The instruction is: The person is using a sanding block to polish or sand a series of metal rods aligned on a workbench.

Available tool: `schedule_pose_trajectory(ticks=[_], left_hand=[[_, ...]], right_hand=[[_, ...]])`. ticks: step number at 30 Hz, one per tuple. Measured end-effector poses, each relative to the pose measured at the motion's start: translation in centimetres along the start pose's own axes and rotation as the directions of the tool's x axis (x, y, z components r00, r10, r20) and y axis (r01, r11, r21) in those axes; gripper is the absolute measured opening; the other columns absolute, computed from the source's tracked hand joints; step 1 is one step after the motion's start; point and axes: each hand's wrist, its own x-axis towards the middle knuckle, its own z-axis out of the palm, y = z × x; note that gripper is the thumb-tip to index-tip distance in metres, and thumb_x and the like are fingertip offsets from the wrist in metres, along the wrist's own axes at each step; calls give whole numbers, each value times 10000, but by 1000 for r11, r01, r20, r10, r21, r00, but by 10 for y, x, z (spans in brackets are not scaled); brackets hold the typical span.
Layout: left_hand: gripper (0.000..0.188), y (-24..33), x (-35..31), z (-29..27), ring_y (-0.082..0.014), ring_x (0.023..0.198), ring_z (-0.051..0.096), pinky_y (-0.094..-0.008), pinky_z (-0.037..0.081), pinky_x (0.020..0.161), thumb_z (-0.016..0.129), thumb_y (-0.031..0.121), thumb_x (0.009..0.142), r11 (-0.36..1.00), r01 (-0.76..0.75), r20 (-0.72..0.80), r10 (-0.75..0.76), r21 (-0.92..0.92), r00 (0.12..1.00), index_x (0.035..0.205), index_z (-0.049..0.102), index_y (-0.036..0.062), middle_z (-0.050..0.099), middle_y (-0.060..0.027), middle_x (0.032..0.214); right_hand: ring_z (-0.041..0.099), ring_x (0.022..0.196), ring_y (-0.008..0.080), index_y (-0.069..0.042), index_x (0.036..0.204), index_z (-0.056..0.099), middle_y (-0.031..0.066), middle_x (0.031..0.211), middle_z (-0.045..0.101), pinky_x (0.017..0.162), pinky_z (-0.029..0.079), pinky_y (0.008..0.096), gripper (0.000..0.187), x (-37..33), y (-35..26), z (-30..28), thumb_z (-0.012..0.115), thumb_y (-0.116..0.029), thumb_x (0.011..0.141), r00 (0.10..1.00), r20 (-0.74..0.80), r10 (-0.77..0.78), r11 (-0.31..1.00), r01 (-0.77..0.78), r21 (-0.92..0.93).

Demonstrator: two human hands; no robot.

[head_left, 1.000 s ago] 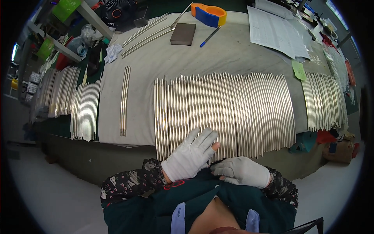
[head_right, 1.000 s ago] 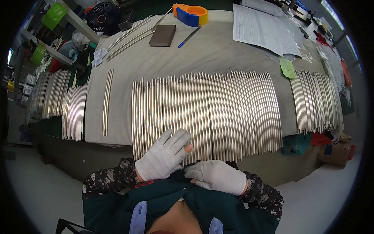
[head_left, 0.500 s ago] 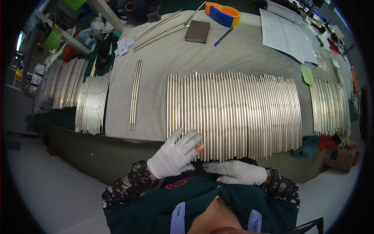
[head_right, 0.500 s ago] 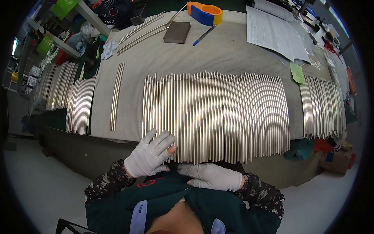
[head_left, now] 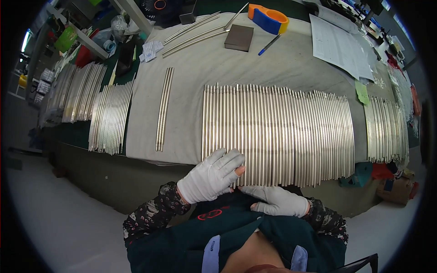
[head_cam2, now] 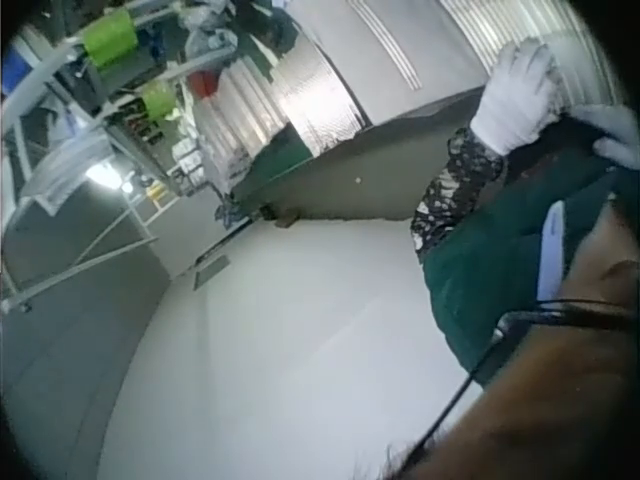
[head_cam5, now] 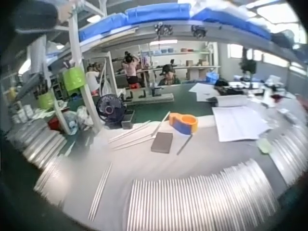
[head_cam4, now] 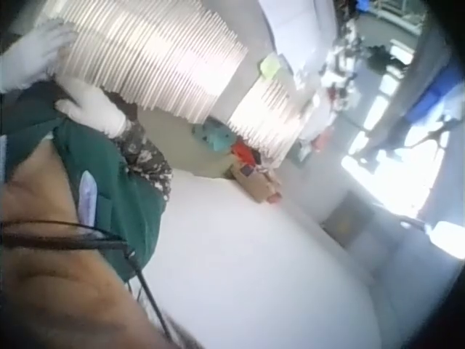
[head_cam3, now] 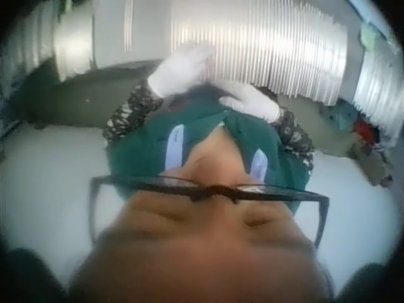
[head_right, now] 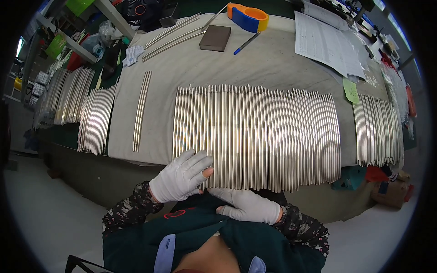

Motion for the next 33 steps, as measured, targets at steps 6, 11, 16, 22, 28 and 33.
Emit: schedule_pose_trajectory(ticks=[6,11,16,22,28,33], left_hand=[[842,-2,-5,-9,-366,1223,443,-522,339,1027,730,374,652,999,-16,62,18,-34,998,1333,369,36,443,-177,1315],[798,-12,-19,-12,-400,1322,332,-578,206,1076,545,587,804,925,340,-153,-316,171,936,1341,405,14,369,-214,1416],[800,-19,-27,-6,-420,1345,292,-583,158,1090,365,686,870,908,403,-136,-388,113,912,1463,287,154,325,-202,1456],[832,-21,-28,-11,-419,1340,297,-619,163,1069,369,737,832,901,359,-112,-341,243,933,1447,317,178,333,-181,1454],[901,-13,-30,-10,-424,1334,304,-628,159,1066,384,772,791,918,350,-95,-338,185,936,1459,286,176,327,-184,1455],[1065,-2,-25,-8,-440,1325,311,-609,157,1080,594,699,689,964,263,-28,-262,26,965,1486,183,125,328,-236,1429]], right_hand=[[547,1151,343,39,1361,405,227,1316,503,974,431,335,544,-1,-2,-2,494,-319,962,998,11,-59,991,57,119],[491,1234,280,29,1345,437,175,1335,508,1037,373,331,469,-9,-8,-10,475,-261,979,992,91,-89,935,51,352],[488,1240,265,30,1321,463,165,1321,520,1046,364,329,437,-11,-14,-14,476,-243,980,989,111,-95,925,46,378],[516,1208,267,24,1291,493,161,1298,537,1025,386,325,416,-10,-15,-14,486,-247,976,991,102,-84,929,41,368],[534,1185,264,24,1272,512,163,1279,547,1003,405,320,405,-12,-13,-12,491,-250,974,994,70,-78,924,46,381],[531,1185,269,28,1290,492,174,1281,540,1002,405,321,407,-11,-13,-13,482,-231,976,994,95,-58,927,19,373]])
